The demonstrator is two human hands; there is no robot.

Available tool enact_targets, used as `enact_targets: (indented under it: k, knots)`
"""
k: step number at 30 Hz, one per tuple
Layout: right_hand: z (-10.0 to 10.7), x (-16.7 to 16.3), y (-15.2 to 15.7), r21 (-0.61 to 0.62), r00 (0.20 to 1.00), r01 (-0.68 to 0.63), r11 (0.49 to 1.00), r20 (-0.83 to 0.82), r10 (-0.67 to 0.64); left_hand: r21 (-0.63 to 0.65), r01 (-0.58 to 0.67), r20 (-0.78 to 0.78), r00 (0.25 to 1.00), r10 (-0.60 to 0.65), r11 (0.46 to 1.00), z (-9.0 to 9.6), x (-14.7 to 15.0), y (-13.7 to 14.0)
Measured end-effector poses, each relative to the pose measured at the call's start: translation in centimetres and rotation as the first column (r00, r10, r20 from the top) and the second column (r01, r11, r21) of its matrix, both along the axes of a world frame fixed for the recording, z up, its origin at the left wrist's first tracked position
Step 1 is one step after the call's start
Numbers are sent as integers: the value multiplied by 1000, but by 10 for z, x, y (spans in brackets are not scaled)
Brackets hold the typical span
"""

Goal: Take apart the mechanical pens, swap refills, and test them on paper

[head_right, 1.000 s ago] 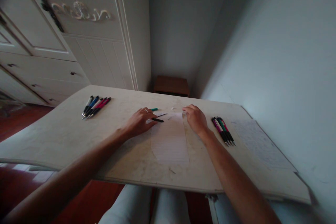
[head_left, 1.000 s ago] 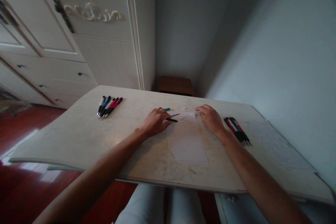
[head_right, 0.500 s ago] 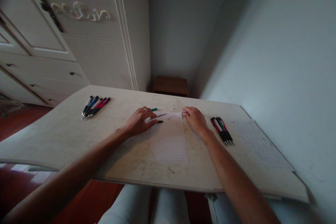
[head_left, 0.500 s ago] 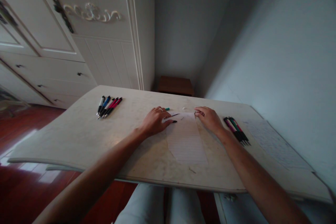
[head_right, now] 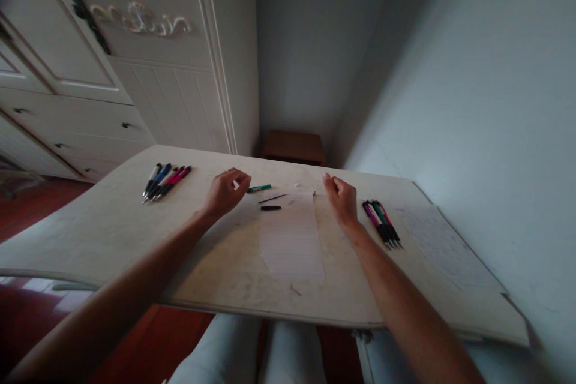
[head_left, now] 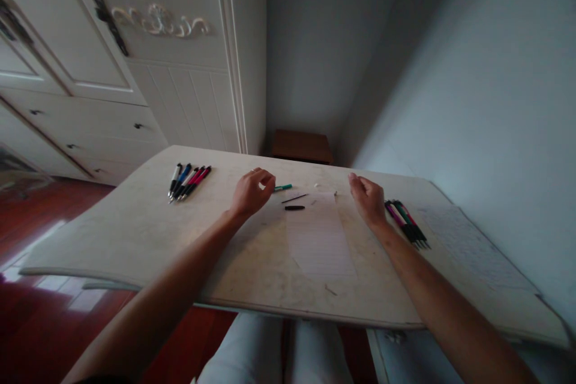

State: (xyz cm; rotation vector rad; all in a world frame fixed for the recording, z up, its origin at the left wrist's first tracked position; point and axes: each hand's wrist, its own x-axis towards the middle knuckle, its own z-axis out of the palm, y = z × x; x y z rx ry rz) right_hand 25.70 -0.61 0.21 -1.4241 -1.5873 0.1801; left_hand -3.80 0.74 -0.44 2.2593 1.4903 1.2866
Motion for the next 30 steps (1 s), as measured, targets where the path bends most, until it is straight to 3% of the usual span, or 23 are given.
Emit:
enact_targets:
  k: [3, 8, 17, 25, 30]
  knots:
    - [-4, -3, -1, -50, 988, -146, 988, 48, 148, -47, -46, -14, 999, 45, 998, -2, -4, 4]
    - [-11, -8, -3, -165, 920, -345, 924, 138, 368, -61, -65, -32, 997, 64, 996, -4, -3, 5]
    - [-10, -11, -6, -194, 892, -395, 898, 152, 425, -96, 189, -157, 967, -202, 977, -12, -1, 5]
    - [-11, -14, -7, -207, 877, -423, 882, 154, 456, -120, 209, -174, 958, -228, 971, -17, -3, 11]
    - [-12, -13, -7, -184, 885, -403, 896, 171, 433, -149, 117, -219, 964, -148, 982, -15, -3, 12]
